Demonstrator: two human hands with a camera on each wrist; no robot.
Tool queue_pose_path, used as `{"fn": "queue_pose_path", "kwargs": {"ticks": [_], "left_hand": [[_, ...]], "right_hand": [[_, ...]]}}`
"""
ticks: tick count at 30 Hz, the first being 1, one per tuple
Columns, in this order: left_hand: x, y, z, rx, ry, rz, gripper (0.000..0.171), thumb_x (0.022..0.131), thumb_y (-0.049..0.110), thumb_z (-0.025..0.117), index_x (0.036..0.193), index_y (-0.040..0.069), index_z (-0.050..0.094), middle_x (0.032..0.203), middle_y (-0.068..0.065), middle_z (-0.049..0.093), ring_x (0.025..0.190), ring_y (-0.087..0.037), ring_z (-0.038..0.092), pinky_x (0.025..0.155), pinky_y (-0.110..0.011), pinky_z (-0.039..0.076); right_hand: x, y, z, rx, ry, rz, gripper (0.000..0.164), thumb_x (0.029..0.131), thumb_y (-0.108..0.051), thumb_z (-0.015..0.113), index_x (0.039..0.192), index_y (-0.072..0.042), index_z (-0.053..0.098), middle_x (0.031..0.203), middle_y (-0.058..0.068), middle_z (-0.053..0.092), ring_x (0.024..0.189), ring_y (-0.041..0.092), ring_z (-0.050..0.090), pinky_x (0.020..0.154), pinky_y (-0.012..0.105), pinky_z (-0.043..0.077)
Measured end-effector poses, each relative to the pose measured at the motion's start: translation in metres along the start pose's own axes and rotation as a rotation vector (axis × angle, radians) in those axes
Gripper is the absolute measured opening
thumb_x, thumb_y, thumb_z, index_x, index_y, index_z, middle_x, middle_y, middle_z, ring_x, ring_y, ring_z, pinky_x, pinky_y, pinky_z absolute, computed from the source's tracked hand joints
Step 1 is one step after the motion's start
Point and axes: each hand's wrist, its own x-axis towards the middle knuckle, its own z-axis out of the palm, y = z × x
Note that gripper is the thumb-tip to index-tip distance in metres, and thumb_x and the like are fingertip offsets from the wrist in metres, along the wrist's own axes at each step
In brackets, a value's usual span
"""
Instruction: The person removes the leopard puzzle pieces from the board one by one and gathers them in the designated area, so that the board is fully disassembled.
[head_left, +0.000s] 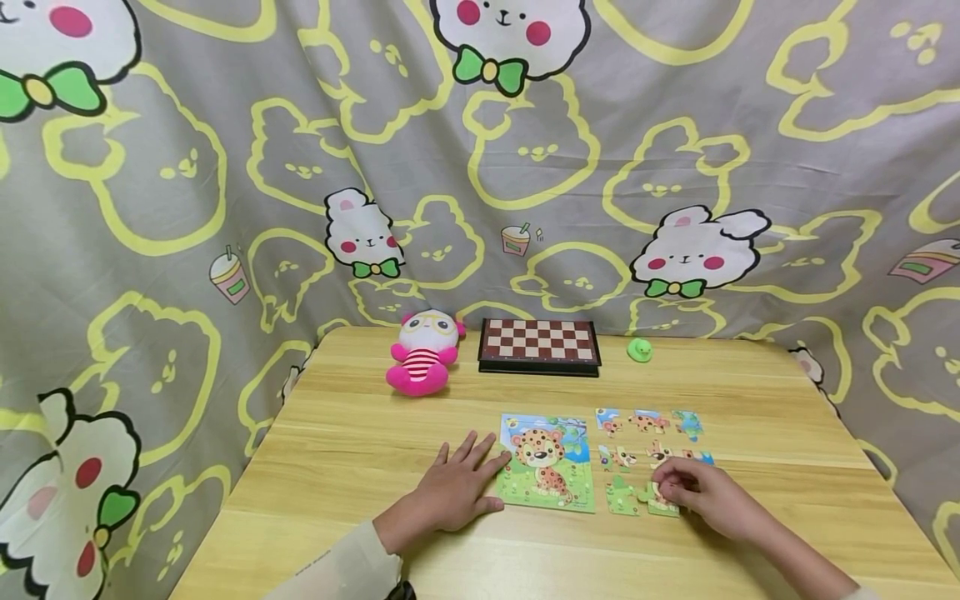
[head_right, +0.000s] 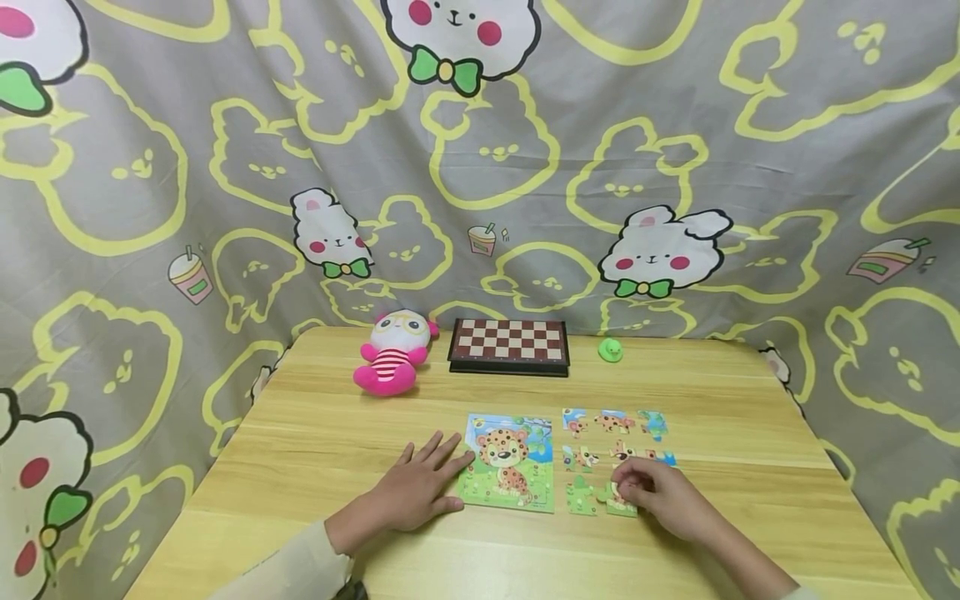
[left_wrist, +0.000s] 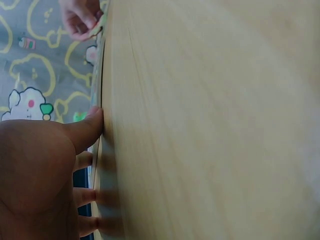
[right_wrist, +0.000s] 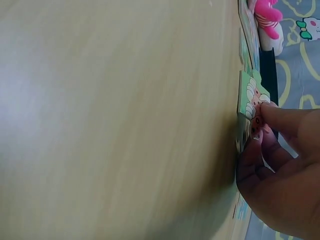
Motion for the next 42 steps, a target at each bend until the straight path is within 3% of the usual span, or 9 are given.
{"fn": "queue_pose_path", "kwargs": {"ticks": [18, 25, 33, 42], "left_hand": [[0.0, 0.001, 0.001, 0.006, -0.001, 0.004, 0.074, 0.1, 0.065, 0.049, 0.164, 0.036, 0.027, 0.173, -0.005, 0.017, 0.158, -0.036, 0.015, 0.117, -0.069, 0.025], [0.0, 0.001, 0.0, 0.0, -0.003, 0.004, 0.074, 0.1, 0.064, 0.049, 0.164, 0.035, 0.027, 0.173, -0.005, 0.017, 0.158, -0.036, 0.015, 0.117, -0.069, 0.025], [0.0, 0.0, 0.001, 0.002, -0.003, 0.004, 0.074, 0.1, 0.064, 0.049, 0.165, 0.036, 0.027, 0.173, -0.005, 0.017, 0.158, -0.036, 0.015, 0.118, -0.069, 0.025], [0.0, 0.0, 0.001, -0.001, -0.001, 0.003, 0.074, 0.1, 0.064, 0.049, 0.165, 0.036, 0.026, 0.173, -0.004, 0.016, 0.158, -0.036, 0.015, 0.118, -0.069, 0.024]], "right_hand": [[-0.011, 0.009, -0.004, -0.17, 0.073, -0.051, 0.014, 0.097, -0.008, 0.07, 0.109, -0.015, 0.072, 0.099, -0.008, 0.066, 0.083, 0.002, 0.055, 0.068, 0.023, 0.05], [-0.012, 0.009, -0.002, -0.151, 0.082, -0.034, 0.012, 0.097, -0.011, 0.071, 0.108, -0.014, 0.072, 0.099, -0.002, 0.065, 0.082, 0.003, 0.054, 0.067, 0.023, 0.049], [-0.013, 0.009, 0.001, -0.152, 0.102, -0.018, 0.014, 0.095, -0.021, 0.075, 0.108, -0.017, 0.072, 0.101, -0.005, 0.063, 0.081, 0.003, 0.052, 0.067, 0.023, 0.048], [-0.012, 0.009, 0.003, -0.195, 0.133, 0.002, 0.009, 0.095, -0.02, 0.075, 0.103, -0.018, 0.073, 0.098, -0.006, 0.063, 0.08, 0.001, 0.051, 0.066, 0.022, 0.047]]}}
